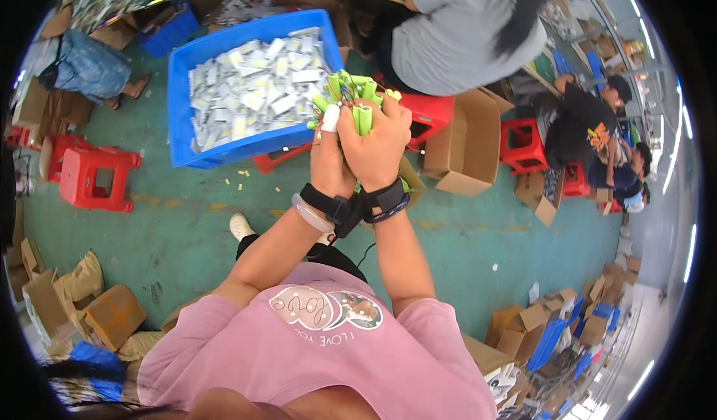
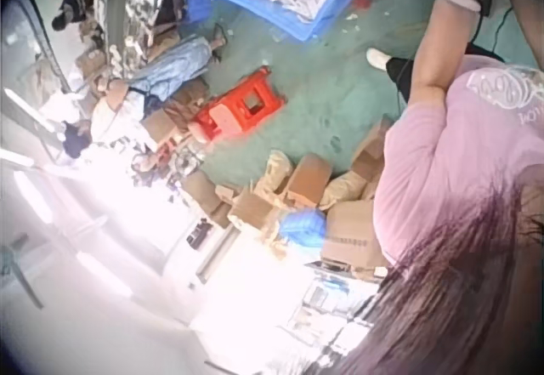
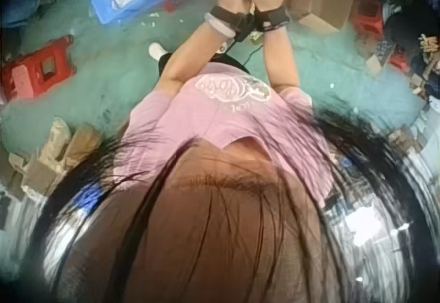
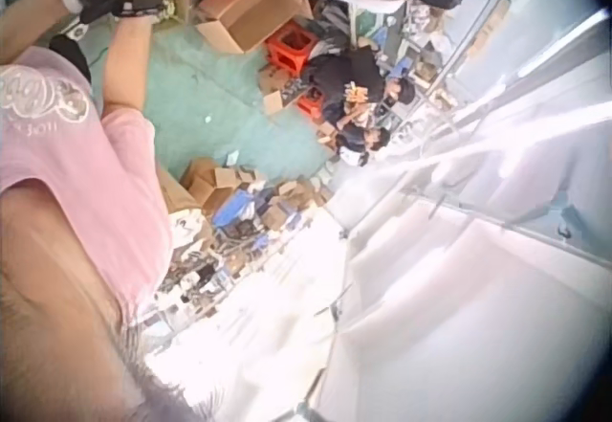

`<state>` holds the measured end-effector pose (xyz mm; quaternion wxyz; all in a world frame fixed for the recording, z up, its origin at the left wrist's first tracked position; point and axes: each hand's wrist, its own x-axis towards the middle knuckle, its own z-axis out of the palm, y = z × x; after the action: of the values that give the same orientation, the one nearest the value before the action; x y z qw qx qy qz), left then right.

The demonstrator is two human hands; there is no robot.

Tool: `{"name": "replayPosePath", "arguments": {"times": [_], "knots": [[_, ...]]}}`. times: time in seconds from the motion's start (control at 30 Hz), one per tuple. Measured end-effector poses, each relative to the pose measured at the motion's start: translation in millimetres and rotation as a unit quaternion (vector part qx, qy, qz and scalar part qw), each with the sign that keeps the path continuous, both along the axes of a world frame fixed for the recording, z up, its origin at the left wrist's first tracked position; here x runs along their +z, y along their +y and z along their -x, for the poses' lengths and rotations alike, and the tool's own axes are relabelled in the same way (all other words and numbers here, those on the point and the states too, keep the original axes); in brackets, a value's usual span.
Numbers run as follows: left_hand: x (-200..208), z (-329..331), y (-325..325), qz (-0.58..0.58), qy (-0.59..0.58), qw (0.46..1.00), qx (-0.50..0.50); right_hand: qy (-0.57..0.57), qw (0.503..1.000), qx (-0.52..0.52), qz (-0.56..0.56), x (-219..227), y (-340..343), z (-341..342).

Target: Manually assemble and sort electronic product components on an assembly line.

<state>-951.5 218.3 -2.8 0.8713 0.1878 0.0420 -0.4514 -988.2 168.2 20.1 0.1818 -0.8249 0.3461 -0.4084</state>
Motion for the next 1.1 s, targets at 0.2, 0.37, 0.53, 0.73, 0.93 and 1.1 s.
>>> {"name": "replayPosePath", "arguments": {"times": [0.2, 0.37, 0.53, 0.73, 0.93, 1.1], "knots": [[18.7, -136.7, 83.1, 0.052, 0.005, 0.997, 0.058, 0.007, 0.997, 0.062, 0.045, 19.0, 79.3, -147.0], [8.3, -262.5, 155.0, 0.016, -0.041, 0.993, 0.109, -0.019, 0.993, 0.1, 0.056, 18.7, 153.2, -276.3], [3.0, -368.9, 212.1, -0.016, -0.073, 0.986, 0.147, -0.024, 0.99, 0.134, 0.03, 6.6, 207.0, -386.7], [-7.0, -463.9, 232.8, 0.001, -0.041, 0.983, 0.18, -0.027, 0.988, 0.152, 0.013, -3.8, 225.4, -487.5], [-28.3, -552.9, 191.3, -0.033, -0.104, 0.989, 0.101, -0.036, 0.994, 0.102, 0.015, -27.6, 184.3, -567.5], [-14.7, -613.0, 136.2, -0.032, -0.108, 0.994, 0.001, -0.044, 0.998, 0.05, -0.023, -11.9, 128.6, -620.8]]}}
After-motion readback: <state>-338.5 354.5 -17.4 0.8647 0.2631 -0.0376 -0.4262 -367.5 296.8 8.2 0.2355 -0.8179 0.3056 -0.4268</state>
